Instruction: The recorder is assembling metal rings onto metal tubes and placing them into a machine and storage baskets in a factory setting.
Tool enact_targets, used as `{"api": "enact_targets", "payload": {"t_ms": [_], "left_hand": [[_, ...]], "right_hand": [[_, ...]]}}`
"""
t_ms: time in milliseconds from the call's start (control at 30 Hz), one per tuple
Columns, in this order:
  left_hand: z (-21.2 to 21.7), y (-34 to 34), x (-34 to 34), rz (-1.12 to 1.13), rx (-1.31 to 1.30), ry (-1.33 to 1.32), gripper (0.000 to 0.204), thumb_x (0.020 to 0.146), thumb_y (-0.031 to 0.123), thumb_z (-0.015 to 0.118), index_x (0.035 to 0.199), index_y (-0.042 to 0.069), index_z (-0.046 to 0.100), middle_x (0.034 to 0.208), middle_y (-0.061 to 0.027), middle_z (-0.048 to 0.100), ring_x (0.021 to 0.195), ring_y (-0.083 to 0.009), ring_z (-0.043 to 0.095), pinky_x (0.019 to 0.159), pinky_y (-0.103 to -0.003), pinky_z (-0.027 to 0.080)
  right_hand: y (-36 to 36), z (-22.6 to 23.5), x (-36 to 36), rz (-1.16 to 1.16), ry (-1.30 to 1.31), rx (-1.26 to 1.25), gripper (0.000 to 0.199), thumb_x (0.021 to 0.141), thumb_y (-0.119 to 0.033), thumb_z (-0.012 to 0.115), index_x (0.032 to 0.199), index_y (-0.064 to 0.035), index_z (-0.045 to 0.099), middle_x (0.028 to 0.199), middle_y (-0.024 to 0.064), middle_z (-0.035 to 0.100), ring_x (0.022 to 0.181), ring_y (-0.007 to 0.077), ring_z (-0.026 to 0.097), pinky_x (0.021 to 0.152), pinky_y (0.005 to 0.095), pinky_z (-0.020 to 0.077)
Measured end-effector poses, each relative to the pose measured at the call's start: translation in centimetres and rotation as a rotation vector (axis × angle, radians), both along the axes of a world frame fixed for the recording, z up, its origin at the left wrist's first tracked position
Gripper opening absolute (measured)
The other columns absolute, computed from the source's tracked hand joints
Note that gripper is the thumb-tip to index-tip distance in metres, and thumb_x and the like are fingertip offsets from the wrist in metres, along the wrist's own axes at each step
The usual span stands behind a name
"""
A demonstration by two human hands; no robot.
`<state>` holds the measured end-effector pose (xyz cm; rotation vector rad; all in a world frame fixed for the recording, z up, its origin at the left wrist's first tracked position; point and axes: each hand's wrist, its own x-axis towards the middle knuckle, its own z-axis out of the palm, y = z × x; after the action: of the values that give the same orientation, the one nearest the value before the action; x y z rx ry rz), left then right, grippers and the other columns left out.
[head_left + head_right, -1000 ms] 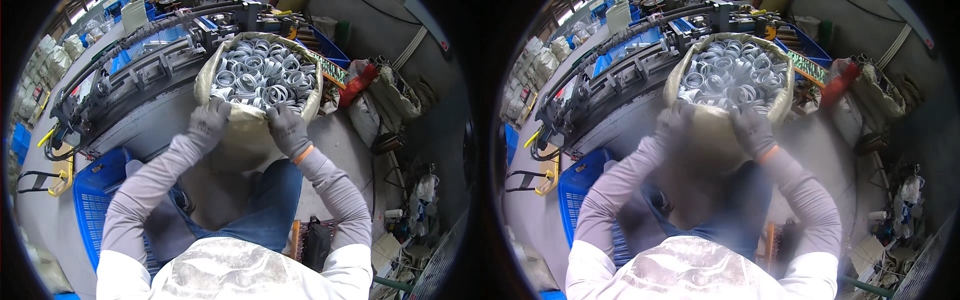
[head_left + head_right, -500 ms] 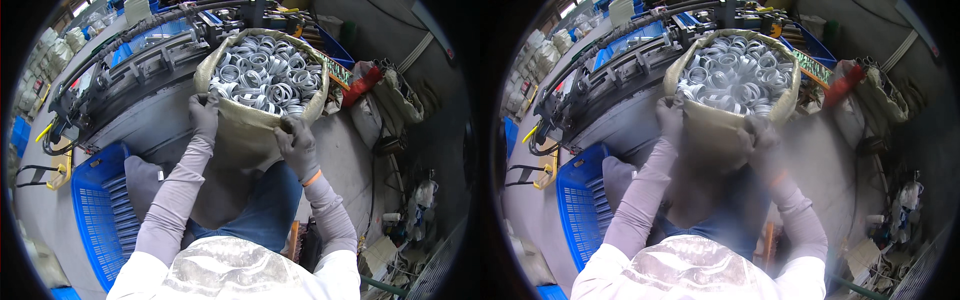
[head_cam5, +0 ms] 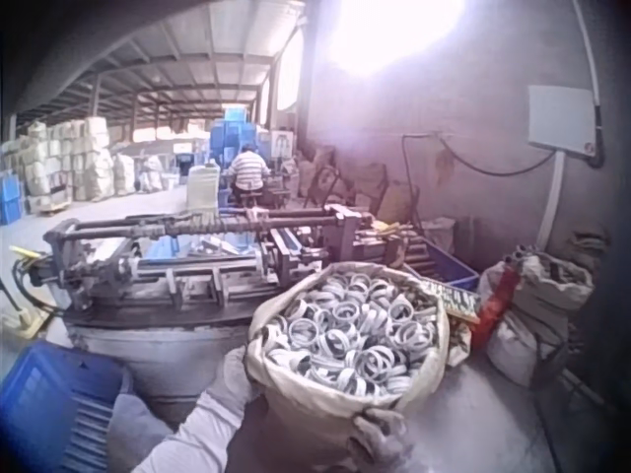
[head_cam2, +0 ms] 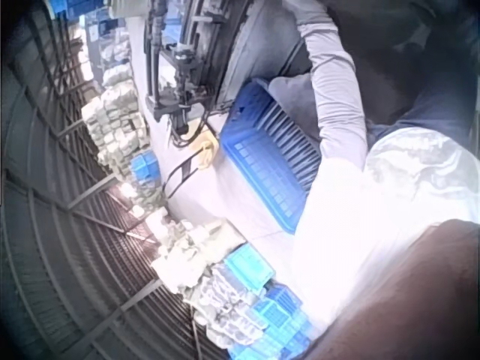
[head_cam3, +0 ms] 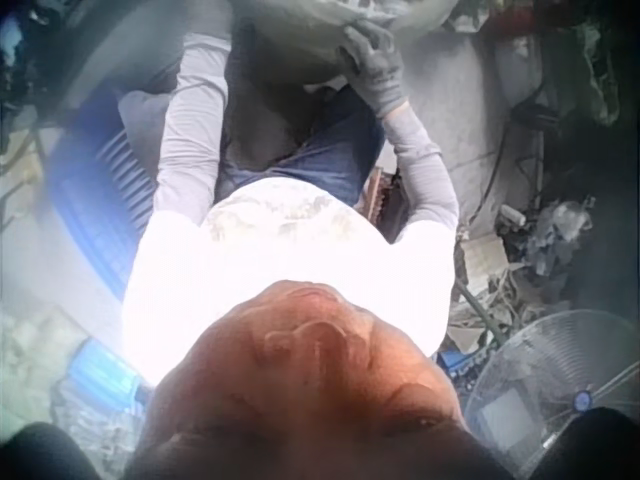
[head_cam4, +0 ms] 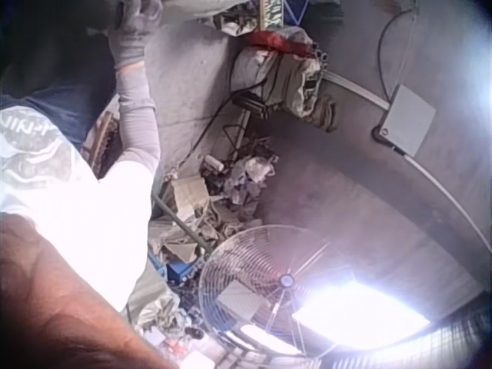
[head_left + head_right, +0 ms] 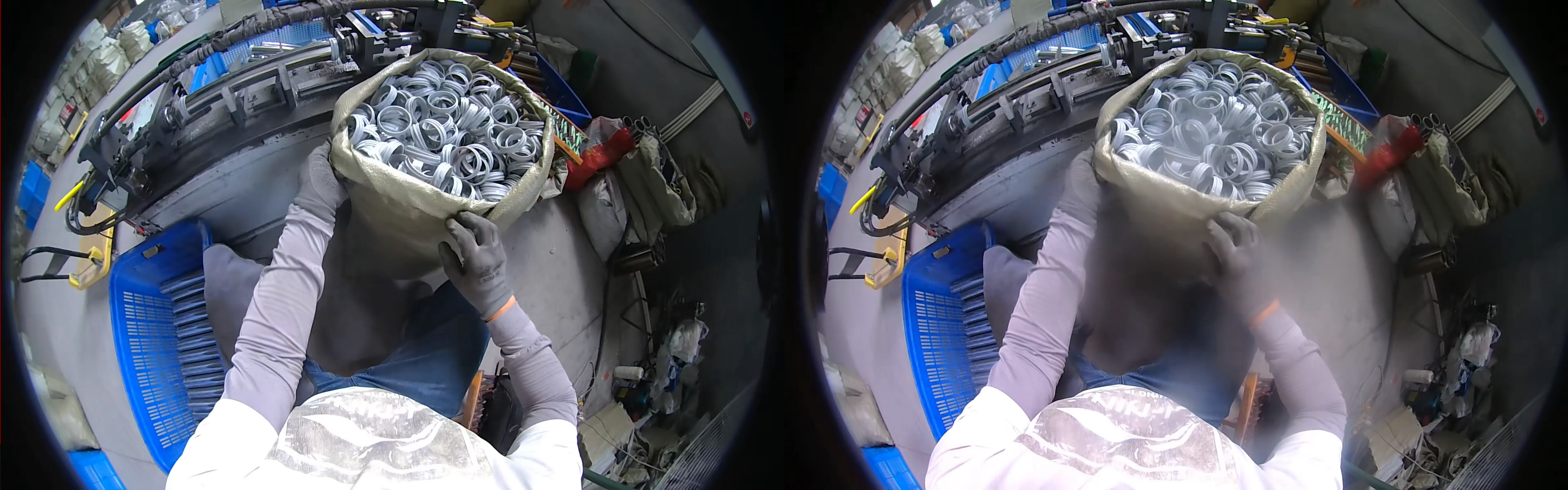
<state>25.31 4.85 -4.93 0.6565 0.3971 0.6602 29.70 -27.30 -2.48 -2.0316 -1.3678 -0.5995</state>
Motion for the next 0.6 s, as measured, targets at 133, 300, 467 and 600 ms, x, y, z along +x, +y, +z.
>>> {"api": "enact_targets", "payload": {"t_ms": [133, 300, 467, 600], "left_hand": [[-0.2, 2.8, -1.8, -0.050, 0.359, 0.455, 0.028, 0.108, 0.028, 0.052, 0.110, 0.005, 0.069, 0.083, -0.0053, 0.071, 0.076, -0.0239, 0.072, 0.067, -0.046, 0.059], [4.7, 6.2, -1.9, 0.407, 0.771, 0.597, 0.030, 0.100, 0.028, 0.064, 0.111, 0.001, 0.067, 0.086, -0.0133, 0.072, 0.078, -0.0271, 0.070, 0.071, -0.041, 0.058], [13.9, 2.6, 5.0, 0.234, 1.719, 0.875, 0.047, 0.103, 0.041, 0.059, 0.120, -0.001, 0.068, 0.117, -0.0263, 0.072, 0.111, -0.0408, 0.070, 0.098, -0.047, 0.055], [13.2, 3.1, 9.1, 0.099, 1.891, 1.178, 0.050, 0.105, 0.044, 0.053, 0.121, 0.000, 0.069, 0.125, -0.0266, 0.070, 0.119, -0.0404, 0.069, 0.101, -0.051, 0.054]], "right_hand": [[-1.0, 3.0, -0.2, 0.023, 0.038, -0.020, 0.043, 0.081, -0.006, 0.081, 0.122, -0.0064, 0.070, 0.124, 0.0180, 0.066, 0.113, 0.0366, 0.066, 0.095, 0.0450, 0.0559], [-0.8, 10.9, 6.4, 0.015, -0.094, 0.289, 0.032, 0.088, -0.003, 0.078, 0.119, -0.0048, 0.071, 0.110, 0.0129, 0.076, 0.102, 0.0291, 0.073, 0.089, 0.0373, 0.0575], [5.7, 16.7, 23.9, -0.271, -0.003, 0.014, 0.044, 0.101, -0.039, 0.060, 0.130, -0.0082, 0.070, 0.129, 0.0164, 0.072, 0.117, 0.0382, 0.068, 0.099, 0.0470, 0.0525], [15.3, 15.7, 33.2, -0.312, 0.094, -0.349, 0.055, 0.103, -0.047, 0.056, 0.145, -0.0115, 0.059, 0.142, 0.0219, 0.064, 0.134, 0.0401, 0.058, 0.112, 0.0477, 0.0464]]}}
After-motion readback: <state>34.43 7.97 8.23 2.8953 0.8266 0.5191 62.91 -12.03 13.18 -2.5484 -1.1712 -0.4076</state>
